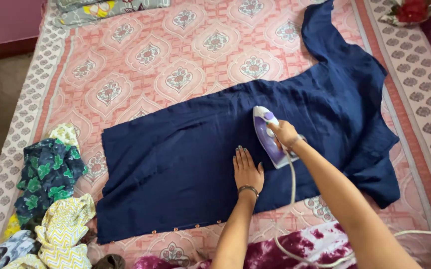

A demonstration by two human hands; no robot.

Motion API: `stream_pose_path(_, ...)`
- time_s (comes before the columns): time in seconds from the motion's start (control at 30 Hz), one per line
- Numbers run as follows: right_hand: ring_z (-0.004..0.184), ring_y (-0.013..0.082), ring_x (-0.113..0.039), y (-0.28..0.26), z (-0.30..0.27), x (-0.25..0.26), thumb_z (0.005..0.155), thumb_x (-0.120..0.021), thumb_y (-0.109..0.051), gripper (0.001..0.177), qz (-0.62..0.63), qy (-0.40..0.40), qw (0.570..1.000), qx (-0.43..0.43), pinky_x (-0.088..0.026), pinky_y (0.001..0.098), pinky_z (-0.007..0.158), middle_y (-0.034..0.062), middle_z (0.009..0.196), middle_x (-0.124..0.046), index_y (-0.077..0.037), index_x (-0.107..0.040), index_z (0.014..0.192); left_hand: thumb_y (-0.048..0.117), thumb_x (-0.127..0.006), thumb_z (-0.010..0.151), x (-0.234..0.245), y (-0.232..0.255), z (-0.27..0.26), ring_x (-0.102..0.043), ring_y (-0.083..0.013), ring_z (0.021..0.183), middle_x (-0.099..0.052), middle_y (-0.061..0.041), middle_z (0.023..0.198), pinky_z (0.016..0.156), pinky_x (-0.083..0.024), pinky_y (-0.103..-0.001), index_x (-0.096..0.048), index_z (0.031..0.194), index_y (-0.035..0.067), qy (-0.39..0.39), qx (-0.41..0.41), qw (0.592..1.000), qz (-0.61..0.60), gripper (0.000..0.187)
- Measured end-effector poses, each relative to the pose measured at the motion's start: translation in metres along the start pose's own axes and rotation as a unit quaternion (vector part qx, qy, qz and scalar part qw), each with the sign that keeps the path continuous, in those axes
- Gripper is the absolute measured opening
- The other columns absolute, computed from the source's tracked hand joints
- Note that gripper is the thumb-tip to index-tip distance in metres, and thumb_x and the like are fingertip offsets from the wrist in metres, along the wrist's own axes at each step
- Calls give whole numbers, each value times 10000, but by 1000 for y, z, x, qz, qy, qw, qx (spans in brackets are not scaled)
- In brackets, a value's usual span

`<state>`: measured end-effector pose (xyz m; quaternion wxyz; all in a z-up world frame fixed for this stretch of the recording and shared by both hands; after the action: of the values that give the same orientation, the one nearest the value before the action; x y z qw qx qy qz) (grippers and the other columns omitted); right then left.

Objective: Ironing a blue tunic on a bed.

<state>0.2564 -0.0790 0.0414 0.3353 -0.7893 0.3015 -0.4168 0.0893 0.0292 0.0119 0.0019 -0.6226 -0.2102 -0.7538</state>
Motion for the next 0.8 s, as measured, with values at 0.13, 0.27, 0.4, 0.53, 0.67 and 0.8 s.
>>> stream_pose_path(0.13, 431, 241, -635, -22, 36, -2, 972, -588, -418, 482, -16, 13, 1000, -1, -521, 378, 439, 133, 629, -652, 54, -631, 885, 374, -496, 985, 9, 2, 0, -213, -407, 1525, -272, -297, 1617, 1250, -129, -505, -306, 1521, -126, 22, -14, 1000, -3, 757)
stream_pose_path(0.27, 432, 238, -616, -5, 21, 2, 957, -584, -411, 440, 3, -6, 1000, -13, -516, 395, 424, 126, 638, -633, 28, -615, 926, 321, -477, 983, -5, -3, -1, -226, -373, 1535, -288, -261, 1629, 1252, -134, -491, -342, 1522, -98, 25, -10, 1000, 13, 696)
stream_pose_path(0.4, 416, 222, -577, 31, -7, -2, 944, -592, -439, 434, 44, -68, 995, -52, -484, 398, 397, 112, 629, -598, -6, -595, 948, 287, -445, 989, -10, -10, -2, -210, -328, 1548, -295, -203, 1649, 1253, -113, -502, -350, 1538, -58, 46, -1, 999, 21, 656)
stream_pose_path(0.53, 408, 218, -587, 37, -16, -6, 952, -590, -447, 459, 40, -85, 994, -51, -491, 386, 388, 124, 611, -604, 10, -608, 934, 284, -424, 997, -2, -7, -2, -196, -316, 1542, -294, -185, 1643, 1237, -90, -532, -349, 1537, -41, 27, 3, 999, 43, 634)
stream_pose_path(0.67, 414, 210, -569, 14, -9, -8, 954, -612, -436, 463, 38, -49, 997, -38, -484, 376, 385, 116, 623, -603, 26, -612, 930, 294, -424, 1000, -1, -6, -7, -216, -304, 1543, -316, -171, 1642, 1241, -97, -535, -375, 1526, -27, 23, 9, 999, 38, 618)
stream_pose_path(0.8, 407, 237, -573, -9, 36, -17, 958, -589, -410, 426, 26, -52, 998, -15, -475, 391, 386, 139, 630, -603, 14, -602, 922, 344, -449, 1013, -6, -10, -2, -228, -318, 1537, -333, -193, 1628, 1242, -114, -537, -393, 1515, -37, 26, 7, 1000, 12, 633)
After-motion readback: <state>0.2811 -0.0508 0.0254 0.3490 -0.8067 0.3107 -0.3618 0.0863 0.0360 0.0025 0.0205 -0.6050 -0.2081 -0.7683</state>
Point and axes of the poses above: each hand's wrist, its own z-axis towards the middle knuckle, its own x-axis out of the back of the hand, y = z × x, the point moved 10 cm from there along z, towards the middle knuckle
